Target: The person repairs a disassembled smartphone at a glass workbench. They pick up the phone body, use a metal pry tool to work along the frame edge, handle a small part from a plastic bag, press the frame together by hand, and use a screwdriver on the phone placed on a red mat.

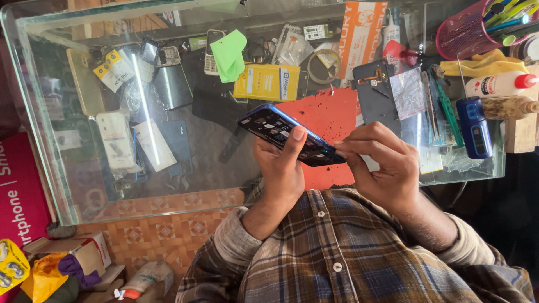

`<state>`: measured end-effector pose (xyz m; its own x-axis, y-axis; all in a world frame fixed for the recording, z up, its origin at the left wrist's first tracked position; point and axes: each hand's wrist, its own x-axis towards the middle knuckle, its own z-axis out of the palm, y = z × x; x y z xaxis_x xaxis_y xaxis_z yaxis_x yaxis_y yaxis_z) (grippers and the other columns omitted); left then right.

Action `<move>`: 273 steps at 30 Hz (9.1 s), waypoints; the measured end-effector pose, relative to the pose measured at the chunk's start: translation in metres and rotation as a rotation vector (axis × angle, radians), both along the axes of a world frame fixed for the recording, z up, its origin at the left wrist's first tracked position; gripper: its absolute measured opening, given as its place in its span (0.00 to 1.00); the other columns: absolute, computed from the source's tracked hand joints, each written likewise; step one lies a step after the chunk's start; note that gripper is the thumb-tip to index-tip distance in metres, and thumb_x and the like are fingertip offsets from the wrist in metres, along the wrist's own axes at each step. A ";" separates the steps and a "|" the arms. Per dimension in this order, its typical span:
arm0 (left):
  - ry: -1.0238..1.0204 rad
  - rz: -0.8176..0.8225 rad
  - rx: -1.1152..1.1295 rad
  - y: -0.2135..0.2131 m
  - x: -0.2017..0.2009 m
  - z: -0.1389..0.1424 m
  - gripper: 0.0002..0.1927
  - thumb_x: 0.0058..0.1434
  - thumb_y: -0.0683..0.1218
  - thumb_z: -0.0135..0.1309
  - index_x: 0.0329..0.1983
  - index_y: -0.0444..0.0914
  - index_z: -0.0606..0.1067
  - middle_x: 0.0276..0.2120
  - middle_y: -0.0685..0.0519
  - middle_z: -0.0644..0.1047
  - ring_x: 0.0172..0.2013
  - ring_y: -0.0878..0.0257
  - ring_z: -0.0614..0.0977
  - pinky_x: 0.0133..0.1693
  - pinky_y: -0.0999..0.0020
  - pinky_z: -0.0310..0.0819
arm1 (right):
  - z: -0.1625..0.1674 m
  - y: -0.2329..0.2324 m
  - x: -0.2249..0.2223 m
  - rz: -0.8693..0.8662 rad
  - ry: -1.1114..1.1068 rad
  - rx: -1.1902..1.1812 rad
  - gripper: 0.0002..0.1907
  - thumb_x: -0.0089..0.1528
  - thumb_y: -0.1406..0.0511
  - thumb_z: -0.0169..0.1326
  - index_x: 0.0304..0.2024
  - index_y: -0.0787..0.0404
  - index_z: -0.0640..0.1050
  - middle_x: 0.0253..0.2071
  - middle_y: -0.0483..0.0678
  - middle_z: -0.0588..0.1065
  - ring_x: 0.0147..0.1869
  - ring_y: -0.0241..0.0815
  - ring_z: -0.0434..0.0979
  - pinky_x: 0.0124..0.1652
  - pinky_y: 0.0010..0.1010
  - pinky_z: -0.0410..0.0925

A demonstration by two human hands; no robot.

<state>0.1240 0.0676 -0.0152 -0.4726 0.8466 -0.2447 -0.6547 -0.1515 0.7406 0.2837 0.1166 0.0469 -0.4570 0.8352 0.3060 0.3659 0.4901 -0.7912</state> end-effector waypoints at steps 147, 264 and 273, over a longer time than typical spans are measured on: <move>0.034 0.028 0.034 0.001 0.003 -0.018 0.17 0.61 0.38 0.67 0.49 0.33 0.73 0.41 0.53 0.78 0.41 0.68 0.79 0.48 0.71 0.74 | -0.008 0.005 -0.005 -0.047 0.003 -0.132 0.06 0.57 0.76 0.62 0.32 0.66 0.77 0.35 0.47 0.78 0.36 0.35 0.80 0.36 0.26 0.71; 0.258 -0.441 0.188 -0.007 -0.014 0.011 0.58 0.54 0.39 0.68 0.77 0.38 0.41 0.61 0.50 0.62 0.58 0.65 0.71 0.57 0.67 0.74 | -0.031 0.028 0.033 0.217 0.621 -0.844 0.06 0.64 0.80 0.53 0.43 0.73 0.76 0.43 0.59 0.77 0.42 0.46 0.84 0.36 0.33 0.79; 0.291 -0.375 0.232 -0.008 -0.005 0.016 0.59 0.55 0.35 0.68 0.77 0.43 0.39 0.61 0.49 0.65 0.56 0.65 0.76 0.53 0.68 0.79 | 0.009 0.002 0.023 0.057 0.489 -0.888 0.06 0.63 0.81 0.55 0.42 0.73 0.77 0.47 0.50 0.75 0.51 0.34 0.78 0.49 0.25 0.73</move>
<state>0.1188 0.0595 0.0007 -0.1469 0.9870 0.0657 -0.4675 -0.1278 0.8747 0.3068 0.1188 0.0561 -0.4942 0.8325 -0.2506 -0.1009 -0.3412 -0.9346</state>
